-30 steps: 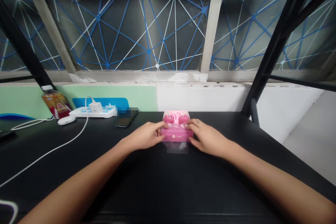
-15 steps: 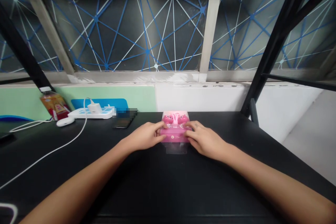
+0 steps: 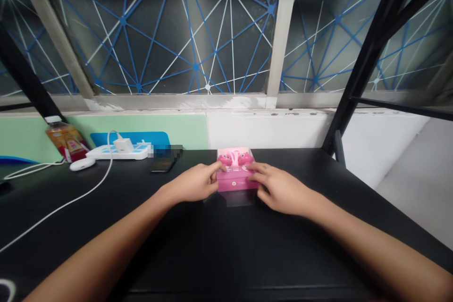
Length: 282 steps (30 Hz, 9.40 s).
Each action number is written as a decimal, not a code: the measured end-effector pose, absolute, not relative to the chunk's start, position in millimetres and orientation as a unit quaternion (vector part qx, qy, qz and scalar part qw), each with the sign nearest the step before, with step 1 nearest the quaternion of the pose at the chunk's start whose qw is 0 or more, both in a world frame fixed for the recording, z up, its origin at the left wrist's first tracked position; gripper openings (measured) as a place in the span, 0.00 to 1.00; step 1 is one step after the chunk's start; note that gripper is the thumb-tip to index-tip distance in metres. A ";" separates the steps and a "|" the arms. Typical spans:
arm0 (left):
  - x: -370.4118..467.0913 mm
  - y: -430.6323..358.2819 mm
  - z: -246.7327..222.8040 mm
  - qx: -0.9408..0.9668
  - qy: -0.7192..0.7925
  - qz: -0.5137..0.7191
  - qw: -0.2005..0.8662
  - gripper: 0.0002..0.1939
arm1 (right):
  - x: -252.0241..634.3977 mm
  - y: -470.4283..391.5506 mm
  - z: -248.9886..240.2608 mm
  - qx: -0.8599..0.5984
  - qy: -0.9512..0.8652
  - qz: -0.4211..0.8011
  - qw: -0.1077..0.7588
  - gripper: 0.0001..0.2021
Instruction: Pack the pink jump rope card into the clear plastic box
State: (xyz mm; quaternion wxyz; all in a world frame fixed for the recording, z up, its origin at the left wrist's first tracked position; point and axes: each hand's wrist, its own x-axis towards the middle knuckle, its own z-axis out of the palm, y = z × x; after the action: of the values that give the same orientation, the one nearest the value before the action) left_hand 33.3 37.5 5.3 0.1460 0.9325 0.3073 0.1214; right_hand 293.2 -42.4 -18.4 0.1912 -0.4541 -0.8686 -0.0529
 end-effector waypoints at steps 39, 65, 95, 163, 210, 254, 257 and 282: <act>21.8 39.6 -24.5 0.878 0.392 0.254 0.109 0.16 | 242.0 -104.6 -1.9 -0.290 -0.938 0.155 0.106 0.09; -0.7 -6.7 8.5 0.928 0.323 0.114 0.144 0.16 | 263.0 -71.8 -14.3 -0.486 -0.848 0.038 0.209 0.16; -5.3 5.2 1.6 0.910 0.344 0.139 0.185 0.15 | 223.5 -99.7 0.5 -0.424 -0.891 -0.108 0.117 0.20; 11.4 3.8 -15.8 0.919 0.292 0.231 0.130 0.17 | 243.5 -102.5 -8.3 -0.334 -0.936 0.045 0.103 0.20; 5.3 3.3 -17.2 0.921 0.322 0.211 0.058 0.14 | 273.6 -61.3 -33.0 -0.464 -0.847 -0.098 0.240 0.11; 4.6 6.7 -10.2 0.918 0.285 0.223 0.162 0.13 | 251.5 -75.1 -24.9 -0.463 -0.845 -0.110 0.243 0.30; 4.4 7.5 -9.4 0.917 0.285 0.228 0.161 0.13 | 250.0 -81.6 -17.1 -0.427 -0.870 -0.096 0.225 0.23; 23.4 59.2 -40.8 0.871 0.399 0.274 0.081 0.16 | 247.0 -120.2 15.3 -0.283 -0.935 0.183 0.114 0.09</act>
State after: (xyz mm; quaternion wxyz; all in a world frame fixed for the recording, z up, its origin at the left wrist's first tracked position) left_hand 23.4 59.2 -40.8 0.0808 0.8714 0.3990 0.2738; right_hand 247.0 -120.2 15.3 0.1137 -0.2831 -0.9346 0.1830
